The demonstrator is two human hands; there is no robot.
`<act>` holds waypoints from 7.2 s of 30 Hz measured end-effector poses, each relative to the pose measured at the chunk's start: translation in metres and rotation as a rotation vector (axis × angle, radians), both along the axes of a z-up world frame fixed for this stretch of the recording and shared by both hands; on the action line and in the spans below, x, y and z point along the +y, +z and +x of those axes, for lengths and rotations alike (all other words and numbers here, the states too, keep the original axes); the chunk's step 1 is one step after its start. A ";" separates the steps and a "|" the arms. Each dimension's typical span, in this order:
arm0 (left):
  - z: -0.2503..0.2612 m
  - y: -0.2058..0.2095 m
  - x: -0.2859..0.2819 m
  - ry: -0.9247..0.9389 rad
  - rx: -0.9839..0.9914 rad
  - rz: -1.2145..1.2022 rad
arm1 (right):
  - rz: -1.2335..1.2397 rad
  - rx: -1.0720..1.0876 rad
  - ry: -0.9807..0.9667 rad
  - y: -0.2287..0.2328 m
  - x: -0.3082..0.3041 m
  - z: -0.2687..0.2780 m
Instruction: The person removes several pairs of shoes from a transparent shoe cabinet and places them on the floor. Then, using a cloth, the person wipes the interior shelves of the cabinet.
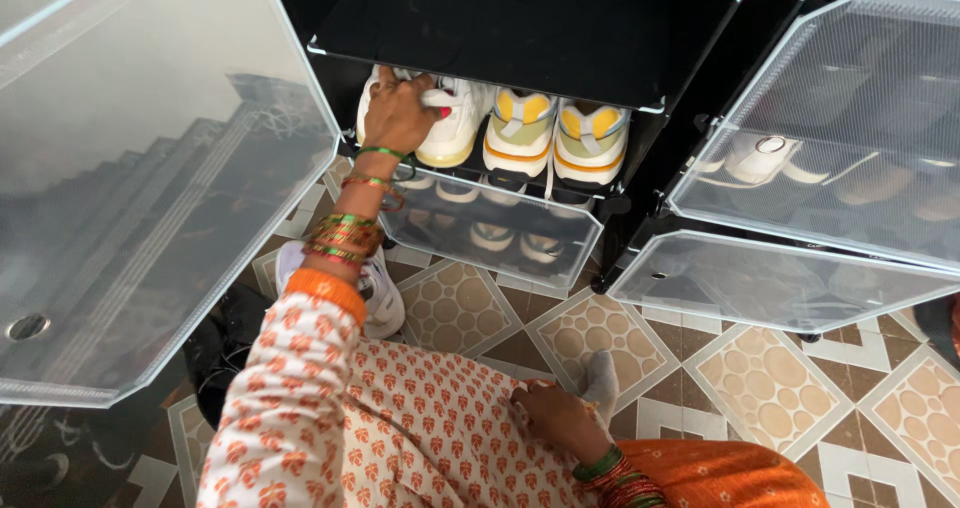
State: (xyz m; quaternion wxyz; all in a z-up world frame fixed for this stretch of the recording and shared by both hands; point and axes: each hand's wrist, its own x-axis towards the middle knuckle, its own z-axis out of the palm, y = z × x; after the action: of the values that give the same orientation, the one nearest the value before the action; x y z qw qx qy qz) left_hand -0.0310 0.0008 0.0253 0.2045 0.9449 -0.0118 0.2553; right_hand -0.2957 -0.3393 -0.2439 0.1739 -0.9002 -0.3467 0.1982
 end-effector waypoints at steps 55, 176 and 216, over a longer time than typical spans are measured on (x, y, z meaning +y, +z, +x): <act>-0.306 -0.104 0.079 -0.085 0.020 -0.066 | -0.131 -0.153 0.036 0.003 -0.037 -0.031; -0.004 0.039 -0.154 -0.305 0.540 -0.243 | 0.486 -0.255 -0.476 0.099 -0.027 0.146; -0.119 0.046 -0.134 -0.431 0.319 0.029 | 0.531 -0.341 -0.514 0.037 -0.036 0.187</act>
State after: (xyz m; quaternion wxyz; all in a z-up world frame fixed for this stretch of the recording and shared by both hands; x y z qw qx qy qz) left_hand -0.1501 -0.1329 0.0718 0.2397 0.9517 -0.1841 0.0536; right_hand -0.1089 -0.3752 -0.2070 0.3842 -0.9013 -0.1734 -0.1003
